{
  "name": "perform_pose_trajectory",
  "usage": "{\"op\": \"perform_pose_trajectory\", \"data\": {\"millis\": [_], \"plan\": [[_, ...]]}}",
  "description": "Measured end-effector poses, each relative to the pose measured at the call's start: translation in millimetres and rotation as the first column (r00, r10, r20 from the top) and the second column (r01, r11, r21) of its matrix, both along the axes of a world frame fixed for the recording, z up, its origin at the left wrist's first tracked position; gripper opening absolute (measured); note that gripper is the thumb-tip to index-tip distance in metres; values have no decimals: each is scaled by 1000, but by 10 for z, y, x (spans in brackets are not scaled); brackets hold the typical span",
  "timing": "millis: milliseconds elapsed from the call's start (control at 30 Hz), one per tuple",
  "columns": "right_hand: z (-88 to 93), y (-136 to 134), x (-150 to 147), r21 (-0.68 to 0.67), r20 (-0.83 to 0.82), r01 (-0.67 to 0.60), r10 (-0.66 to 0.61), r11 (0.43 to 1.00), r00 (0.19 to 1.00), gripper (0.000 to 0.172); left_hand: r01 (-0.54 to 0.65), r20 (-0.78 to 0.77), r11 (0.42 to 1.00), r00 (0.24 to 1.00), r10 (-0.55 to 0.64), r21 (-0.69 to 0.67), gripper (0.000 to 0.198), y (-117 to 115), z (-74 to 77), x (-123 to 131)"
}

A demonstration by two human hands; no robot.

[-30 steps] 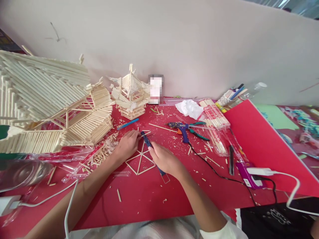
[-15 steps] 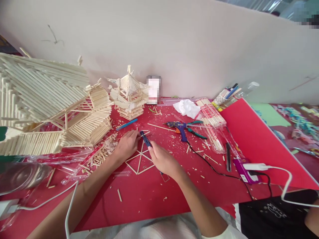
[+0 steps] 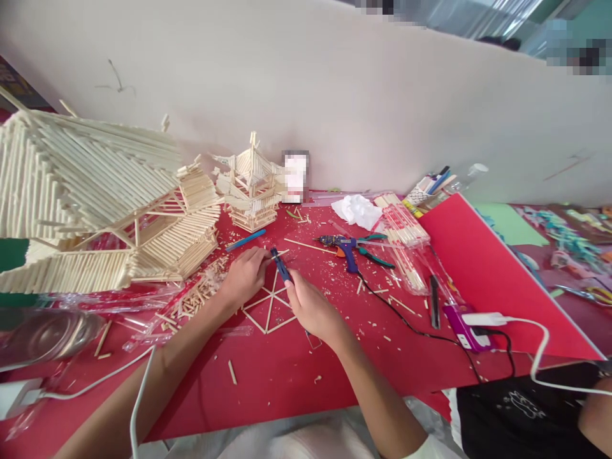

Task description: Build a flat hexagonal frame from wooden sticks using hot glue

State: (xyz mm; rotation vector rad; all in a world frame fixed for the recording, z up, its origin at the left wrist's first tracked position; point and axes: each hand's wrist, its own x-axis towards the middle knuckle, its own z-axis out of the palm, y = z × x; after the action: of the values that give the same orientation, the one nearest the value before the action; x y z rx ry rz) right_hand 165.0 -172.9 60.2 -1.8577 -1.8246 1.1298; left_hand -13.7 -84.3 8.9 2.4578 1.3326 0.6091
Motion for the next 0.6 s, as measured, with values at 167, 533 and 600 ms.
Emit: {"op": "perform_pose_trajectory", "data": {"millis": [167,533,600], "plan": [[-1,-22,11,47,-13,0,1,999,1000,45,13,11,1000,1000,-13,29,19,-12,33,-16],[24,-37,20,57,-50,0,3,998,999,48,-16,29,998,999,14,58,16,-39,89,-9],[29,-43,12,60,-50,3,0,998,999,47,-19,32,998,999,17,62,16,-41,87,-8]]}}
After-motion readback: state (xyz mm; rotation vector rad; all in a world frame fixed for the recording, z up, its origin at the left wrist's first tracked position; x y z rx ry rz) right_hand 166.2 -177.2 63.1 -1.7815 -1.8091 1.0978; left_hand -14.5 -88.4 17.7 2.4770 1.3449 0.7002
